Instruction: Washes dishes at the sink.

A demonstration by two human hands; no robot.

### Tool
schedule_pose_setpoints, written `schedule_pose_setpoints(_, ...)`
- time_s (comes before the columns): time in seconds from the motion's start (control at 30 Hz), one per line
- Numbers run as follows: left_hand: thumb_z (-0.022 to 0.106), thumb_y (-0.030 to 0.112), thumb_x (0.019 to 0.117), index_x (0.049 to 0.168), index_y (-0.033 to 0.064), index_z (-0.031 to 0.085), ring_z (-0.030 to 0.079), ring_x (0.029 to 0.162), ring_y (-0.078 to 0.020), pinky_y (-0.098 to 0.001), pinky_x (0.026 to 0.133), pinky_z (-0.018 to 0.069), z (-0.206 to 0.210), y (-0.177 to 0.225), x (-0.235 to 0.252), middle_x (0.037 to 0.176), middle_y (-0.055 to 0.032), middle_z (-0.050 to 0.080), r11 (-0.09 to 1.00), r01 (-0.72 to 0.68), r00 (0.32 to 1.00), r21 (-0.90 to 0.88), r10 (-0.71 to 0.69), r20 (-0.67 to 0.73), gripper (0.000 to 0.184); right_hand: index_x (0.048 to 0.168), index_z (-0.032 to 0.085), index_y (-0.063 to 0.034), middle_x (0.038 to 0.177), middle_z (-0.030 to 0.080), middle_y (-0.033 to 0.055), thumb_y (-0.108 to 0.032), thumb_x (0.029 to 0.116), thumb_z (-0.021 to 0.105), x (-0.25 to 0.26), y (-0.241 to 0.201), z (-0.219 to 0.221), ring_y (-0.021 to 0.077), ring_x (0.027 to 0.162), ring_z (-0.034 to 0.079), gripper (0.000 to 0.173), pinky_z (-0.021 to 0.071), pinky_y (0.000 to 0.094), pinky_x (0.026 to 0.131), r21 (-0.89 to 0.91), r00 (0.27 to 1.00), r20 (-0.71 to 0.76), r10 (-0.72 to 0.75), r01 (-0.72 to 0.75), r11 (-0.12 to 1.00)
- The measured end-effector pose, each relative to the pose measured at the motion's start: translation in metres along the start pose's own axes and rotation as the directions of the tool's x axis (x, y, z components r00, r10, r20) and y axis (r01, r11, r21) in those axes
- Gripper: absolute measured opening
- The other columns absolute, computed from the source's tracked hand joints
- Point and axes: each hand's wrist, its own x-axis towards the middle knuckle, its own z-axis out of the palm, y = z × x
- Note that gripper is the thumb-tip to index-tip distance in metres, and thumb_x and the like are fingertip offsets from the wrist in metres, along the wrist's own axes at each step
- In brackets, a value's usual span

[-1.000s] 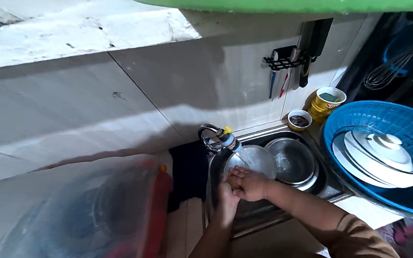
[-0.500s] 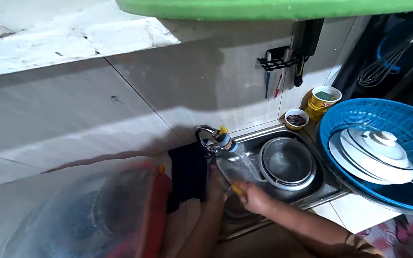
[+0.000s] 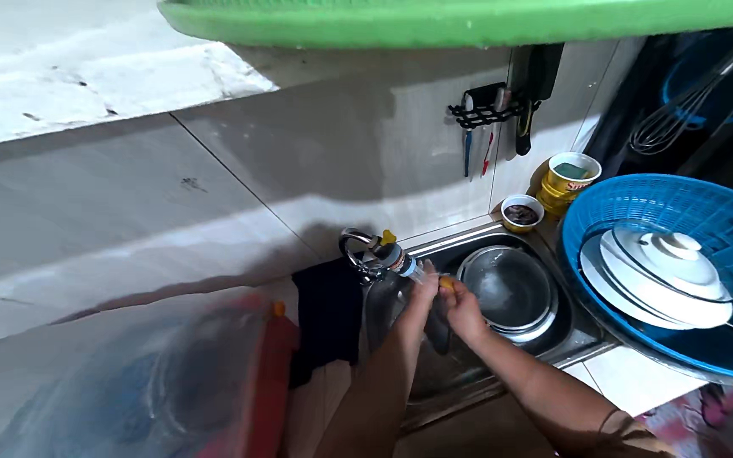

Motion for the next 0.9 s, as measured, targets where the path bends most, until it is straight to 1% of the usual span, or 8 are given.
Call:
schedule_pose_setpoints(0.1,0.035,0.036,0.1102,0.155,0.0044,0.042,0.035,0.15,-0.0282,-0.0464,0.124,0.0293,0.012,0.011,-0.003,0.161,-0.0168,0.04,0.992,-0.071,0.995,-0.101,0.063,-0.074,0.055,0.141,0.056,-0.0089,0.129,0.069,0.0072,-0.021,0.1054,0.053,0.013,-0.005,-0.007,0.013,0.116,0.067,0.038,0.0554,0.0356,0.102,0.114,0.998,-0.054,0.036,-0.03,0.993)
schedule_pose_setpoints(0.17,0.035,0.035,0.1096,0.153,0.0029,0.045,0.033,0.152,-0.0276,-0.0439,0.126,0.0256,0.017,0.006,0.002,0.161,-0.0175,0.039,0.976,-0.178,0.982,-0.126,0.168,-0.09,0.055,0.14,0.057,-0.0089,0.126,0.07,0.0077,-0.02,0.1058,0.053,0.018,-0.01,-0.013,0.0134,0.112,0.068,0.036,0.0577,0.0357,0.097,0.197,0.994,-0.073,0.086,-0.07,0.978)
schedule_pose_setpoints(0.3,0.036,0.036,0.1101,0.147,0.0038,0.052,0.047,0.142,-0.027,-0.0459,0.121,0.0351,-0.001,0.013,0.005,0.149,-0.0173,0.054,0.989,-0.151,0.974,0.003,0.149,-0.171,0.052,0.141,0.056,-0.0086,0.13,0.068,0.0076,-0.022,0.107,0.051,0.012,-0.013,-0.01,0.0132,0.113,0.067,0.037,0.0567,0.0349,0.098,0.306,0.993,-0.052,0.11,-0.089,0.948)
schedule_pose_setpoints(0.43,0.036,0.037,0.1093,0.15,0.0243,0.054,0.034,0.151,-0.0136,-0.042,0.126,0.0272,0.023,-0.016,-0.021,0.158,0.0048,0.047,0.849,-0.458,0.866,0.263,0.493,-0.085,0.046,0.137,0.055,-0.0056,0.117,0.07,0.0099,-0.021,0.1088,0.047,0.014,-0.014,-0.013,0.0159,0.103,0.069,0.033,0.0594,0.0376,0.089,0.589,0.957,-0.096,0.274,-0.167,0.791)
schedule_pose_setpoints(0.53,0.035,0.031,0.1085,0.155,0.0331,0.046,0.022,0.156,-0.0144,-0.0484,0.127,0.0254,0.046,-0.059,-0.055,0.164,0.0141,0.035,0.708,-0.593,0.761,0.384,0.649,-0.021,0.048,0.135,0.053,-0.0073,0.104,0.07,0.0112,-0.028,0.11,0.044,0.02,0.003,-0.021,0.0182,0.09,0.071,0.034,0.0615,0.0396,0.077,0.721,0.913,-0.124,0.389,-0.187,0.667)
schedule_pose_setpoints(0.63,0.04,0.042,0.107,0.161,0.0257,0.036,0.015,0.158,-0.0201,-0.0525,0.129,0.0182,0.047,-0.097,-0.086,0.17,0.0044,0.024,0.695,-0.599,0.758,0.398,0.652,0.004,0.056,0.133,0.053,-0.0111,0.099,0.065,0.0087,-0.032,0.1099,0.045,0.026,0.022,-0.033,0.0161,0.082,0.065,0.032,0.0567,0.0369,0.07,0.766,0.873,-0.166,0.458,-0.178,0.618)
schedule_pose_setpoints(0.77,0.042,0.058,0.1024,0.164,0.0098,0.02,0.015,0.158,-0.0256,-0.0487,0.129,0.0195,0.033,-0.121,-0.089,0.171,-0.0113,0.015,0.835,-0.421,0.876,0.355,0.476,-0.08,0.082,0.135,0.054,-0.0121,0.108,0.067,0.0097,-0.032,0.1099,0.045,0.027,0.04,-0.045,0.017,0.09,0.067,0.034,0.0581,0.0386,0.077,0.75,0.854,-0.195,0.483,-0.188,0.635)
schedule_pose_setpoints(0.9,0.044,0.071,0.0966,0.162,0.0097,0.03,0.022,0.156,-0.0284,-0.0473,0.127,0.0238,0.018,-0.101,-0.061,0.169,-0.014,0.021,0.914,-0.273,0.943,0.299,0.316,-0.106,0.09,0.136,0.055,-0.0122,0.108,0.067,0.0102,-0.032,0.1092,0.047,0.02,0.052,-0.041,0.0182,0.089,0.067,0.034,0.0576,0.0401,0.075,0.714,0.856,-0.168,0.489,-0.236,0.659)
